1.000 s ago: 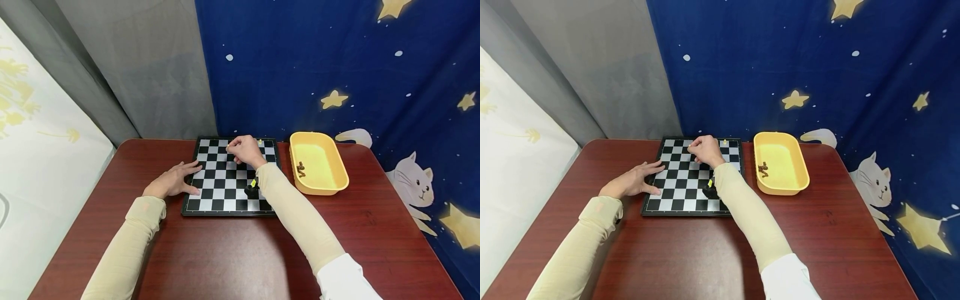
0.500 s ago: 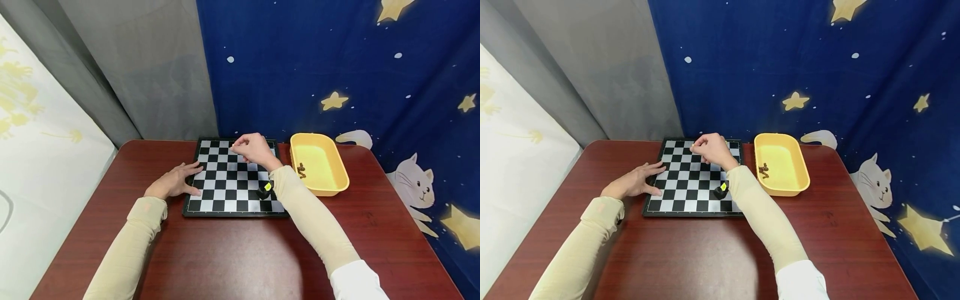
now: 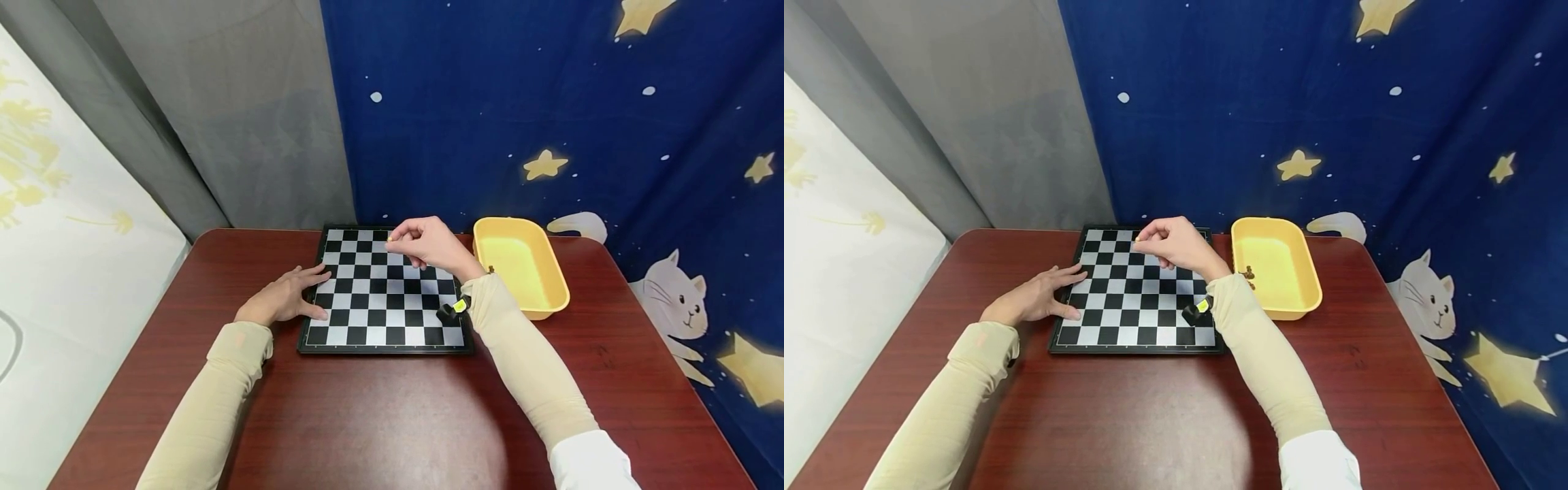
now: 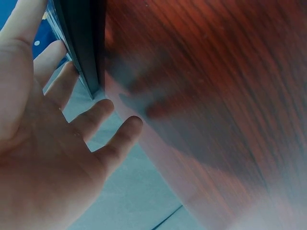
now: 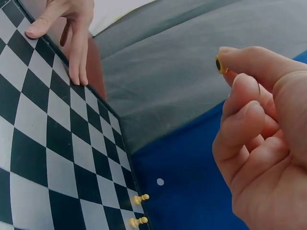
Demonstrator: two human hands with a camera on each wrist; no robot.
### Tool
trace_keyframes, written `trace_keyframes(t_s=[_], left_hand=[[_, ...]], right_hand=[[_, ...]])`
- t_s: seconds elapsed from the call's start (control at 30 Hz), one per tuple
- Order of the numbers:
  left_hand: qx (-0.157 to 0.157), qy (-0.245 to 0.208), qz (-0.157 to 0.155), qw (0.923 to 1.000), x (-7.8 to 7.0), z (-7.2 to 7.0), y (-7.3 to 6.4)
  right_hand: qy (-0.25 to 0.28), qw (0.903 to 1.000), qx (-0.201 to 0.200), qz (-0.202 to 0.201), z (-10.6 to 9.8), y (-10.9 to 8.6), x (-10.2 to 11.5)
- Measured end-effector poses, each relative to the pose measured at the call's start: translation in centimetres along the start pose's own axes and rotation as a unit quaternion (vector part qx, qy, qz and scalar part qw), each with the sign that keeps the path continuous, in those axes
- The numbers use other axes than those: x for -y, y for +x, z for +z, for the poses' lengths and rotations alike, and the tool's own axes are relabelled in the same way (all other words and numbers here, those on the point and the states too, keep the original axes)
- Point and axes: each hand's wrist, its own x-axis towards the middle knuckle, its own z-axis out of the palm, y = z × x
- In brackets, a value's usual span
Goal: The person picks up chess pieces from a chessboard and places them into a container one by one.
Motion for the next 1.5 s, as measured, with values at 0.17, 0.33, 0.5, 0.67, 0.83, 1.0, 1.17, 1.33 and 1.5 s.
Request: trace_keyframes(t_s=[0.17, 0.33, 0.5, 0.67, 0.83, 1.0, 1.17, 1.33, 1.5], left_hand=[[-0.002, 0.002, 0.002, 1.0, 0.1, 0.1, 0.0], [-0.009, 0.001, 0.007, 0.9999, 0.1, 0.0, 0.0], [-0.011, 0.008, 0.013, 0.9998, 0.1, 0.0, 0.0], [-0.01, 0.008, 0.013, 0.9998, 0.1, -0.1, 0.0], [-0.006, 0.009, 0.009, 0.9999, -0.1, -0.2, -0.1], [0.0, 0.01, 0.001, 1.0, -0.1, -0.2, -0.2], [-0.002, 0.007, 0.005, 1.0, 0.0, -0.1, -0.1], [-0.003, 0.003, 0.004, 1.0, 0.0, 0.1, -0.1], [-0.004, 0.005, 0.004, 1.0, 0.0, 0.1, -0.1]], right_hand=[[0.004, 1.0, -0.003, -0.007, -0.7, -0.8, 0.0], [0.032, 0.9994, -0.013, 0.003, -1.9, -1.5, -0.1], [0.032, 0.9993, -0.02, 0.005, -3.2, -2.3, -0.6], [0.009, 0.9992, -0.036, 0.016, -4.5, -3.0, -1.0], [-0.002, 0.9982, -0.049, 0.035, -5.7, -3.9, -1.6], [-0.007, 0.9965, -0.067, 0.05, -7.1, -4.8, -2.2], [-0.018, 0.9934, -0.096, 0.061, -8.3, -5.8, -2.9], [-0.022, 0.9893, -0.119, 0.082, -9.4, -7.2, -3.3], [-0.017, 0.9859, -0.145, 0.083, -10.6, -8.4, -4.1]])
